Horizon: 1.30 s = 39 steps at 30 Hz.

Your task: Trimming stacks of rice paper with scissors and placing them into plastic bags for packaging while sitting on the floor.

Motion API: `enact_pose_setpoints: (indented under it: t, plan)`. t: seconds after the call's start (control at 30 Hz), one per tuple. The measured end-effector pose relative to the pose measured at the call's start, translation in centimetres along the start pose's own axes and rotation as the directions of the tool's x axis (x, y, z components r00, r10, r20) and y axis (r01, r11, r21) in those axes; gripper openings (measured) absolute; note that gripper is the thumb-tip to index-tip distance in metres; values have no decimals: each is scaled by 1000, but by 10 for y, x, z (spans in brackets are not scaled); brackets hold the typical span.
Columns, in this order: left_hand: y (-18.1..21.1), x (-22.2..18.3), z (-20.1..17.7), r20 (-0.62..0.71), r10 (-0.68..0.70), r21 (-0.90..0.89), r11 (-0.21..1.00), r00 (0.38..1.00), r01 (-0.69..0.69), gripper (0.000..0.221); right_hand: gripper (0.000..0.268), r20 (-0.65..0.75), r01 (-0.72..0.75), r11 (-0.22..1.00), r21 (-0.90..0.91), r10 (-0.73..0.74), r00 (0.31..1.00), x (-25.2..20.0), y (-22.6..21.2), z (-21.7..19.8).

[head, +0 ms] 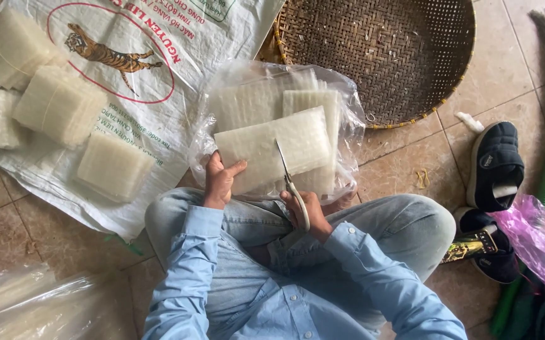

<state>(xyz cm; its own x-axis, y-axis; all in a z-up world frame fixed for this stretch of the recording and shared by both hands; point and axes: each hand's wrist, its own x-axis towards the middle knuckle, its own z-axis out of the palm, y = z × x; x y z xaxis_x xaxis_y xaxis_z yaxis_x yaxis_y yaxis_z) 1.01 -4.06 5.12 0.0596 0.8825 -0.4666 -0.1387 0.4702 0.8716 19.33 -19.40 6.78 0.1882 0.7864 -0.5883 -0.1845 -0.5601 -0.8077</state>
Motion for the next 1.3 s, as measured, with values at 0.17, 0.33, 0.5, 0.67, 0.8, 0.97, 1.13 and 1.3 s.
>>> enact_pose_setpoints:
  t: [0.17,0.33,0.5,0.67,0.8,0.97,1.13,1.3]
  plan:
    - [-3,0,-1,18,-47,-1,999,999,47,46,69,116,-44,996,72,35,993,32,-3,-6]
    - [-3,4,-4,51,-85,-8,996,995,86,46,82,149,-35,998,58,26,989,43,-10,-6]
    - [-4,6,-3,37,-109,0,994,993,109,44,85,109,66,997,35,-69,992,11,-60,8]
    - [-12,10,-6,24,-118,-3,993,993,118,45,80,20,49,998,48,-50,999,28,-21,9]
    - [-10,10,-8,-10,-112,-14,994,994,112,47,72,-23,13,1000,16,-13,1000,32,-25,5]
    - [-9,14,-11,-74,-31,-24,999,997,29,50,46,-225,-42,985,-165,4,974,40,-33,-18]
    - [-38,-2,51,3,-10,1,1000,1000,10,55,57,-540,-154,893,-423,-113,834,47,-32,-66]
    - [-102,2,103,52,91,527,843,994,-105,81,44,-615,-249,849,-467,-109,781,63,-23,-71]
